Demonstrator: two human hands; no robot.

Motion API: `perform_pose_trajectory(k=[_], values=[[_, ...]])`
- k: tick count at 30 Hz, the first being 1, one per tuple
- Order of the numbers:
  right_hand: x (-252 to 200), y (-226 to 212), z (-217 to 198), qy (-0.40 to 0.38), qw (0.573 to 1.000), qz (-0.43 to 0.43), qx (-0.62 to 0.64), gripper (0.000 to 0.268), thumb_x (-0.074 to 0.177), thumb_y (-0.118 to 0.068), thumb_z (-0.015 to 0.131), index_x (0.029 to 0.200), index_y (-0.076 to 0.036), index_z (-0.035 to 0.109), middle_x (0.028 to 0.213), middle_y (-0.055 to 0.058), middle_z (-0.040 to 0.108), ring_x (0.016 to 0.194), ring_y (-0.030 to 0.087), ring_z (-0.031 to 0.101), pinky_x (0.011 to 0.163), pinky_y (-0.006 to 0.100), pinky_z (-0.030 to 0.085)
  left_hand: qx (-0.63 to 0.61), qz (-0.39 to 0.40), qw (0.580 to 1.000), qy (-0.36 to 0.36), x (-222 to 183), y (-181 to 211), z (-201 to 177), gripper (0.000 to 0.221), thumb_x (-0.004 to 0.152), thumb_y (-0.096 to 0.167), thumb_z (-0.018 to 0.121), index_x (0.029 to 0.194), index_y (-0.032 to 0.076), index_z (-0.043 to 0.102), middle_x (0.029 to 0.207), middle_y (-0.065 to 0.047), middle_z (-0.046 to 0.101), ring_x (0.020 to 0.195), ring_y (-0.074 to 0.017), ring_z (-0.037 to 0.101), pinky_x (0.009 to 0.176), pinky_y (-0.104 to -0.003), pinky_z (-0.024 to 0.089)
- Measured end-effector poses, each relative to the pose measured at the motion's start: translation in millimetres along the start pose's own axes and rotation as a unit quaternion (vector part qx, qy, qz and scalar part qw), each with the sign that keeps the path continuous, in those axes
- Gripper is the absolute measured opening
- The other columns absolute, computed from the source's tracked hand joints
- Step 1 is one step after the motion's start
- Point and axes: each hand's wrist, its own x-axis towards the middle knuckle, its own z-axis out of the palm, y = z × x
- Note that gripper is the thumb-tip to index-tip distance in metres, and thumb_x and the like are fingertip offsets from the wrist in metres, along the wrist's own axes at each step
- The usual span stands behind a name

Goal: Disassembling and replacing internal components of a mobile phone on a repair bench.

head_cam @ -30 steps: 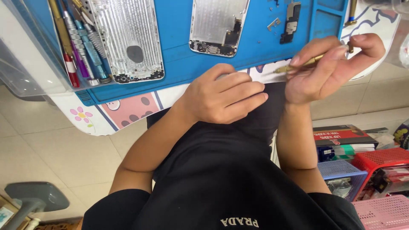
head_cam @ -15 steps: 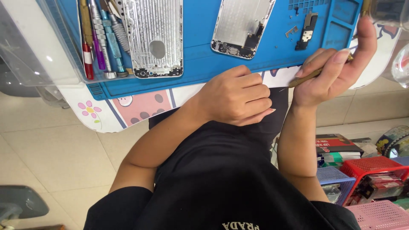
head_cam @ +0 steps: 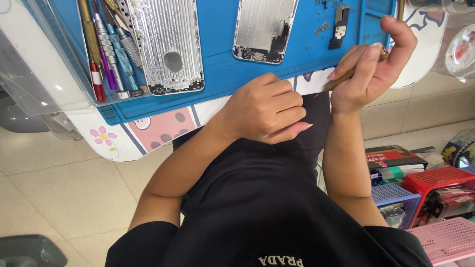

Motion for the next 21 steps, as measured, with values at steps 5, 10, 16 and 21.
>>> perform_pose_trajectory(k=[5, 10, 16, 21], values=[[2.0, 1.2, -0.9, -0.015, 1.000, -0.012, -0.022, 0.029, 0.119, -0.013, 0.044, 0.144, 0.002, 0.039, 0.139, 0.014, 0.052, 0.043, 0.016, 0.046, 0.042, 0.026, 0.037, 0.002, -0.004, 1.000, -0.007, 2.1, 0.9, -2.3, 0.021, 0.093, 0.026, 0.080, 0.086, 0.011, 0.068, 0.087, 0.001, 0.062, 0.079, -0.0178, 0.058, 0.072, -0.033, 0.043], [2.7, -1.8, -2.1, -0.013, 1.000, 0.007, -0.011, 0.029, 0.120, -0.012, 0.045, 0.145, 0.002, 0.040, 0.132, 0.016, 0.055, 0.044, 0.016, 0.047, 0.044, 0.026, 0.039, 0.075, -0.078, 0.990, 0.092, -0.4, 6.8, -2.4, 0.027, 0.092, 0.010, 0.079, 0.119, 0.008, 0.074, 0.105, 0.001, 0.070, 0.091, -0.0170, 0.064, 0.080, -0.033, 0.047], [1.1, -4.5, -3.1, -0.023, 1.000, -0.008, 0.016, 0.027, 0.120, -0.013, 0.045, 0.143, 0.000, 0.041, 0.100, 0.009, 0.064, 0.042, 0.015, 0.046, 0.043, 0.025, 0.039, 0.247, -0.268, 0.924, 0.117, 5.3, 9.3, 5.1, 0.075, 0.096, 0.027, 0.087, 0.155, 0.015, 0.042, 0.151, -0.008, 0.042, 0.138, -0.0278, 0.046, 0.118, -0.039, 0.038], [4.2, -16.4, 0.9, -0.024, 1.000, 0.016, -0.014, 0.026, 0.119, -0.011, 0.043, 0.142, 0.001, 0.041, 0.113, 0.014, 0.061, 0.045, 0.015, 0.052, 0.046, 0.026, 0.045, 0.271, -0.293, 0.912, 0.093, 7.7, 0.0, 4.6, 0.095, 0.096, 0.038, 0.094, 0.158, 0.011, 0.028, 0.162, -0.014, 0.025, 0.146, -0.0345, 0.037, 0.125, -0.043, 0.033]])
